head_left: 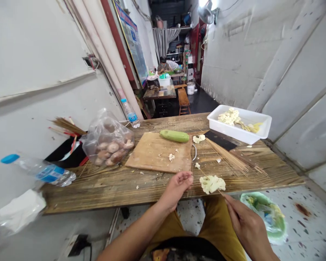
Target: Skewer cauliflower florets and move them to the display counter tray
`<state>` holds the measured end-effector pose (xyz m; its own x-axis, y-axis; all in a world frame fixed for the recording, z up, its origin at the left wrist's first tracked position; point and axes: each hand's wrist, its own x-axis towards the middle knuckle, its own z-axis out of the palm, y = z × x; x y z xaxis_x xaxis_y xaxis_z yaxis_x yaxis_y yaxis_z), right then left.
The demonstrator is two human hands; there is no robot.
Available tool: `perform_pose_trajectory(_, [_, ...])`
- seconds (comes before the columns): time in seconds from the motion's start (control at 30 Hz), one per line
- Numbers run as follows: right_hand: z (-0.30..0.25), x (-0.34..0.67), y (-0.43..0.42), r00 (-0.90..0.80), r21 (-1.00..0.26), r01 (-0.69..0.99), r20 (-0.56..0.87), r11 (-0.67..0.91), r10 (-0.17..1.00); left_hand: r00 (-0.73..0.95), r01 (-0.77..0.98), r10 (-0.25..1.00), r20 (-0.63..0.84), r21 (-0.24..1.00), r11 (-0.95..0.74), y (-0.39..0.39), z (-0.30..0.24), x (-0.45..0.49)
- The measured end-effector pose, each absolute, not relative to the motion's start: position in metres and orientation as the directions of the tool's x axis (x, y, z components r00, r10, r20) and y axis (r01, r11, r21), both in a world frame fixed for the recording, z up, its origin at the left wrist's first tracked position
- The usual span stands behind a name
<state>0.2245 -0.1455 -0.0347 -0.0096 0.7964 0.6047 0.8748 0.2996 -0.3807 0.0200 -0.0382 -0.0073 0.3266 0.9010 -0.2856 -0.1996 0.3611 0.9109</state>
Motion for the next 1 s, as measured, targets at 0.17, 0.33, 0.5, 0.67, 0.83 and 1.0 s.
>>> perform_pose_trajectory(0.17, [-0.043,0.243,-0.145,0.082,-0.403,0.892,0.588,0.203,0.804,0.233,0.046,0.969,-0.08,0.996,0.071,0.01,-0.009,0.032])
perform_pose_trajectory(0.33, [-0.055,0.254,-0.148,0.116,-0.405,0.892,0.634,0.2,0.764,0.296,0.532,0.927,0.231,0.766,-0.36,0.072,-0.007,0.063])
perform_pose_trajectory(0.5, [-0.06,0.264,-0.149,0.139,-0.402,0.896,0.654,0.187,0.743,0.494,0.771,0.837,0.236,0.327,-0.547,0.122,-0.018,0.105])
perform_pose_trajectory(0.67, [-0.065,0.271,-0.149,0.149,-0.417,0.885,0.675,0.206,0.723,0.466,0.856,0.857,0.223,0.131,-0.5,0.151,-0.032,0.134])
perform_pose_trajectory(0.83, [-0.073,0.273,-0.153,0.198,-0.482,0.856,0.638,0.186,0.744,0.466,0.827,0.866,0.184,0.257,-0.5,0.162,-0.033,0.141])
perform_pose_trajectory(1.0, [-0.069,0.268,-0.156,0.241,-0.518,0.839,0.628,0.166,0.74,0.31,0.629,0.909,0.278,0.657,-0.415,0.136,-0.021,0.12])
